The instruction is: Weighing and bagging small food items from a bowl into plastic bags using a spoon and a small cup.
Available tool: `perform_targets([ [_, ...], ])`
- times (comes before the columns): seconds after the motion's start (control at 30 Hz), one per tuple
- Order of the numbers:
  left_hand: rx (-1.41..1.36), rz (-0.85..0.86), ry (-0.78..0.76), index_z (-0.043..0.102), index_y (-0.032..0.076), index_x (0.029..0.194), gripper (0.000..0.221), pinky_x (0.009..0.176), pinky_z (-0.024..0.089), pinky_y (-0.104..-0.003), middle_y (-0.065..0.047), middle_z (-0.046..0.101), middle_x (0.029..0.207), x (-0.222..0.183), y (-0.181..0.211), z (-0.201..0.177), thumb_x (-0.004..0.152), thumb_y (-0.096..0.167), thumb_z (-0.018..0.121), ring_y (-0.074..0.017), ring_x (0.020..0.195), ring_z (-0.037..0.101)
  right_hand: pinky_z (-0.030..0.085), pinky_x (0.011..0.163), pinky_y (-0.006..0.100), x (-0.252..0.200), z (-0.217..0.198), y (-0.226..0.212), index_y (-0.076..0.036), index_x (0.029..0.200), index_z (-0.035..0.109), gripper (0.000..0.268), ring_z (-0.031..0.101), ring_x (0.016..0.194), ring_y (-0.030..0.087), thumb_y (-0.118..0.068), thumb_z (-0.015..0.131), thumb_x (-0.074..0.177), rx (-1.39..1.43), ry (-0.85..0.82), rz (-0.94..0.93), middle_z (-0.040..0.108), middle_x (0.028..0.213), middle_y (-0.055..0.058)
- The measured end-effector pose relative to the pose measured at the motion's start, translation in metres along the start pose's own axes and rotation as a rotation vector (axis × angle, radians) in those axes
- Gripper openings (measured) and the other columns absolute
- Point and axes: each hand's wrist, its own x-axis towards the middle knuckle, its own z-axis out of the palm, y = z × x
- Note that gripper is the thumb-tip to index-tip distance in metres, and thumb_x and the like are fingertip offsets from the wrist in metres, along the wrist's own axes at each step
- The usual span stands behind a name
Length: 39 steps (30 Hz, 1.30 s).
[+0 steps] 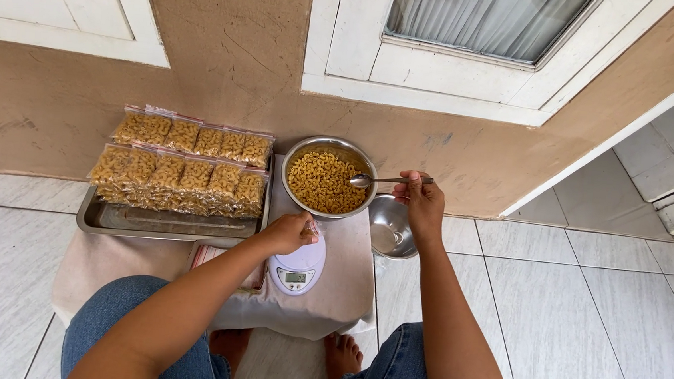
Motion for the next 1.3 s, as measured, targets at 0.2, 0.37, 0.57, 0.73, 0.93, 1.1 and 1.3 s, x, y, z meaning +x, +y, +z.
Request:
perform_targets([
  [0.2,-0.535,0.085,-0.055,0.063,-0.001,0.128,0.048,0.097,0.049,-0.048,-0.025,0.071,0.113,-0.035,0.043,-0.081,0.099,0.037,0.067,-0.0398,0.112,0.065,0.064,0.074,0.028,0.009,0.025,0.001,-0.005,0.108,0.070,0.040,0.072,0.072,0.014,-0.036,0.045,0.111,0.061,-0.114,-0.012,0.068,0.075,0.009],
  [0.37,-0.694,0.118,-0.090,0.066,0.000,0.123,0.045,0.093,0.048,-0.037,-0.012,0.068,0.106,-0.017,0.022,-0.105,0.103,0.040,0.062,-0.0251,0.104,0.060,0.064,0.078,0.029,0.009,0.047,-0.011,-0.004,0.108,0.069,0.040,0.073,0.074,0.014,-0.035,0.043,0.111,0.076,-0.207,-0.040,0.067,0.075,0.008],
  [0.57,-0.733,0.170,-0.146,0.070,0.003,0.118,0.043,0.090,0.048,-0.031,-0.006,0.069,0.105,0.000,0.013,-0.113,0.104,0.043,0.060,-0.0174,0.101,0.060,0.062,0.073,0.027,0.016,0.062,-0.007,-0.002,0.105,0.068,0.040,0.069,0.068,0.013,-0.033,0.044,0.111,0.065,-0.235,0.001,0.063,0.071,0.007],
  [0.73,-0.725,0.166,-0.164,0.070,0.002,0.125,0.047,0.091,0.050,-0.031,-0.006,0.073,0.108,0.012,0.011,-0.114,0.102,0.042,0.062,-0.0146,0.099,0.062,0.062,0.068,0.026,0.025,0.061,0.005,-0.001,0.103,0.068,0.041,0.067,0.063,0.013,-0.034,0.044,0.112,0.109,-0.204,0.074,0.061,0.068,0.007],
  [0.93,-0.724,0.157,-0.182,0.071,0.006,0.126,0.046,0.095,0.048,-0.031,-0.004,0.072,0.113,0.004,0.023,-0.121,0.102,0.044,0.063,-0.0148,0.104,0.062,0.062,0.061,0.026,0.033,0.056,0.010,-0.002,0.100,0.067,0.041,0.065,0.056,0.014,-0.036,0.047,0.111,0.195,-0.092,0.187,0.054,0.064,0.005],
  [1.1,-0.726,0.163,-0.159,0.071,0.004,0.123,0.045,0.096,0.049,-0.032,-0.006,0.073,0.111,0.009,0.012,-0.116,0.101,0.043,0.065,-0.0153,0.105,0.062,0.061,0.060,0.025,0.035,0.050,0.010,-0.003,0.099,0.066,0.039,0.064,0.056,0.012,-0.034,0.046,0.111,0.221,-0.015,0.206,0.052,0.065,0.003],
  [1.3,-0.700,0.154,-0.161,0.070,0.002,0.116,0.040,0.089,0.049,-0.031,-0.010,0.072,0.106,-0.001,0.026,-0.123,0.101,0.039,0.066,-0.0181,0.097,0.061,0.062,0.068,0.023,0.032,0.041,0.004,-0.006,0.107,0.068,0.039,0.069,0.065,0.011,-0.037,0.044,0.112,0.224,0.065,0.120,0.062,0.072,0.004],
])
